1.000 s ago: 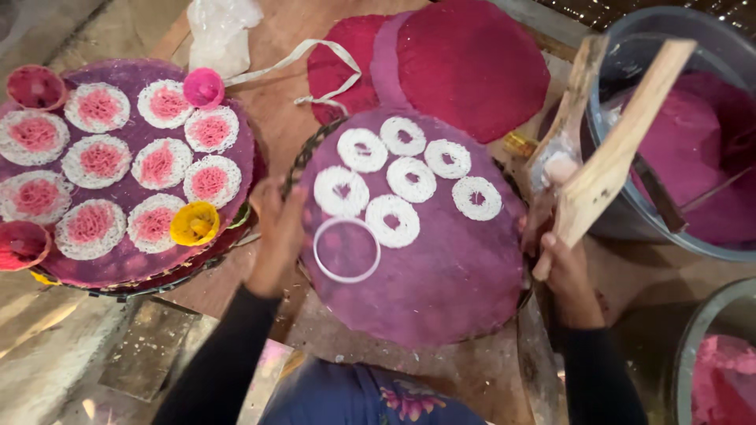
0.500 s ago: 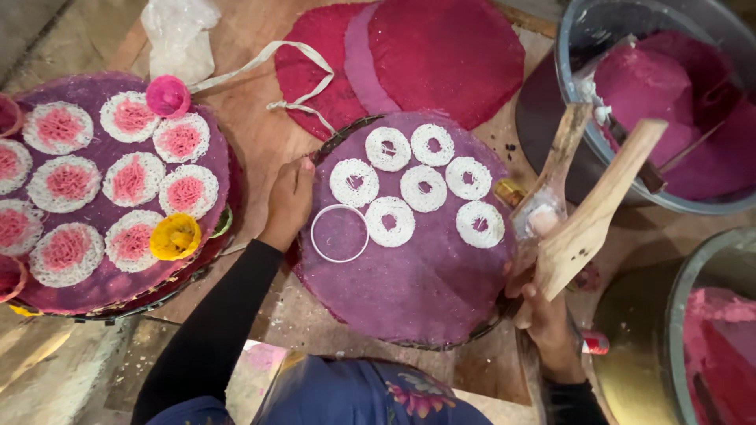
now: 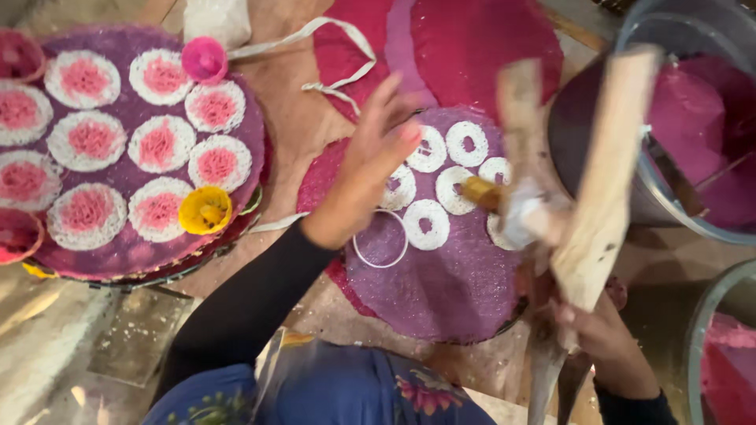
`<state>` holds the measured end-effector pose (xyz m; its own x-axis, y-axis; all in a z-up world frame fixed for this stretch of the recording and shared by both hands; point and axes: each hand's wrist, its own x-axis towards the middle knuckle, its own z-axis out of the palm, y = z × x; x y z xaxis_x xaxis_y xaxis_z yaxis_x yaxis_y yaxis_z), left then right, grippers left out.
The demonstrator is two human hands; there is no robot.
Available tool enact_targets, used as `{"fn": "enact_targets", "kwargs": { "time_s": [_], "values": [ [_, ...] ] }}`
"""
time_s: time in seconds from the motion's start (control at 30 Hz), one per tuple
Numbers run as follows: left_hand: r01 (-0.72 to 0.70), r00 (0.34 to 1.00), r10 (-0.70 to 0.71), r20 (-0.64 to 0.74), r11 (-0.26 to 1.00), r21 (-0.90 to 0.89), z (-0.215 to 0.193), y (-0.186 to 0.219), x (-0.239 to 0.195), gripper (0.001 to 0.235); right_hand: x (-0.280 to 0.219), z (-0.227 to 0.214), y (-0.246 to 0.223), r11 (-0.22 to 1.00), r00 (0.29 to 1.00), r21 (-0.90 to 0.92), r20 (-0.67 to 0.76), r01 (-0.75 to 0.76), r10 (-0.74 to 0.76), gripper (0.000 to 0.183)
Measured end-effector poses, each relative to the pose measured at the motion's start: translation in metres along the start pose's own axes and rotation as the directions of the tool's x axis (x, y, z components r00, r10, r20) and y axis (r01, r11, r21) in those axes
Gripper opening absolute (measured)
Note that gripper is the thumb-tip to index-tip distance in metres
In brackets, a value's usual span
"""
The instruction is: The person prepares traditional kue putu mayang by using a wooden press tool to extrude white and pink rice flour dough into lacy circular patterns onto purple bases on a tray.
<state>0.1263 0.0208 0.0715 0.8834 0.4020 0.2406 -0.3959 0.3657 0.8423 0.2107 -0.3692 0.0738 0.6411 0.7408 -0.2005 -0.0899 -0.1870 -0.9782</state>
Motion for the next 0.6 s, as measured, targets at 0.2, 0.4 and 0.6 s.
{"fn": "enact_targets", "kwargs": {
  "time_s": [0.2, 0.4, 0.6],
  "values": [
    [0.002, 0.929, 0.208, 0.308, 0.825, -0.565, -0.005, 0.032, 0.024, 0.096, 0.024, 0.011, -0.018, 0.975, 0.887, -0.089, 0.406, -0.203, 0.222, 0.092],
    [0.225, 0.721, 0.323, 0.612, 0.727, -0.649, -0.041, 0.014, 0.004, 0.102, 0.072, -0.027, -0.002, 0.794, 0.649, -0.318, 0.457, -0.519, 0.608, 0.105],
    [0.225, 0.790, 0.351, 0.502, 0.597, -0.770, -0.055, -0.007, 0.000, 0.057, 0.102, 0.008, -0.043, 0.717, 0.653, -0.410, 0.309, -0.564, 0.691, 0.105]
  ]
}}
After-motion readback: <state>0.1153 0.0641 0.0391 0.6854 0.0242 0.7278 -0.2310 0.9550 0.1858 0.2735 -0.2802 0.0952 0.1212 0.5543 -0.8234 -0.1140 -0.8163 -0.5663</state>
